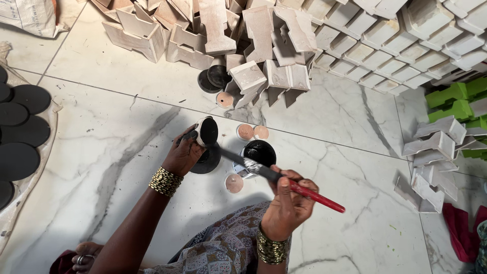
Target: The person sits on the floor and paints wooden candle holders black with a brush, dipping the brush into an open paint can and rotating each piece to coat it, then sets finished pieces onto a growing pile of painted holders.
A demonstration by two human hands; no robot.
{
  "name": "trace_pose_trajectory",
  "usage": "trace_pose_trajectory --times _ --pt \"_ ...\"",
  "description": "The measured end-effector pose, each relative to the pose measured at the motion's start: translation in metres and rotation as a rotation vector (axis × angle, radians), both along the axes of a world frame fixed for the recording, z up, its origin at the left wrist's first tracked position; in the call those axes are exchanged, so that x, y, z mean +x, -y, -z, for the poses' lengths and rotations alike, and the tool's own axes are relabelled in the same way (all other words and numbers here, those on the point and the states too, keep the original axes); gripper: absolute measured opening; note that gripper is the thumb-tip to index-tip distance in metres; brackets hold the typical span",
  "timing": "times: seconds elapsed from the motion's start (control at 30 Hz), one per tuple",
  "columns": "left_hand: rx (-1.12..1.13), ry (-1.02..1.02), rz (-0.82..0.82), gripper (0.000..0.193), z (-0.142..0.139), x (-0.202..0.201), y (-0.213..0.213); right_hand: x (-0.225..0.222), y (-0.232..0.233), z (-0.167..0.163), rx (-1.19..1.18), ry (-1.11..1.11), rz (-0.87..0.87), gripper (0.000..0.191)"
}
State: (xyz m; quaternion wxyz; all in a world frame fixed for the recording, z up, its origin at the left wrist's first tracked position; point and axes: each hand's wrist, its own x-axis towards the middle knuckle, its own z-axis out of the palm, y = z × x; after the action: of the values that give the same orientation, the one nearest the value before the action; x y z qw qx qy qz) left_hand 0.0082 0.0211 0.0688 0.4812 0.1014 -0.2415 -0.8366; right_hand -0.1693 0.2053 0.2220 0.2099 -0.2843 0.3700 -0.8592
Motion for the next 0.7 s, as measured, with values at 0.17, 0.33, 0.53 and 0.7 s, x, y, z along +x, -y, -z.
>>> trace_pose_trajectory --times 0.17,0.33,0.53,0.7 --pt "0.056 0.016 0.012 0.048 0.002 -0.001 0.001 -0.001 0.003 0.001 0.021 -0.060 0.045 0.030" --pt "0.025 0.021 0.018 0.048 0.006 -0.001 0.000 0.009 0.002 0.004 -0.004 -0.074 0.072 0.031" --pt "0.041 0.019 0.036 0.047 0.004 -0.008 -0.001 0.011 0.007 0.004 -0.017 -0.045 0.028 0.032" --pt "-0.040 0.020 0.047 0.047 0.002 -0.007 -0.003 0.011 0.005 0.005 -0.050 -0.059 0.161 0.034"
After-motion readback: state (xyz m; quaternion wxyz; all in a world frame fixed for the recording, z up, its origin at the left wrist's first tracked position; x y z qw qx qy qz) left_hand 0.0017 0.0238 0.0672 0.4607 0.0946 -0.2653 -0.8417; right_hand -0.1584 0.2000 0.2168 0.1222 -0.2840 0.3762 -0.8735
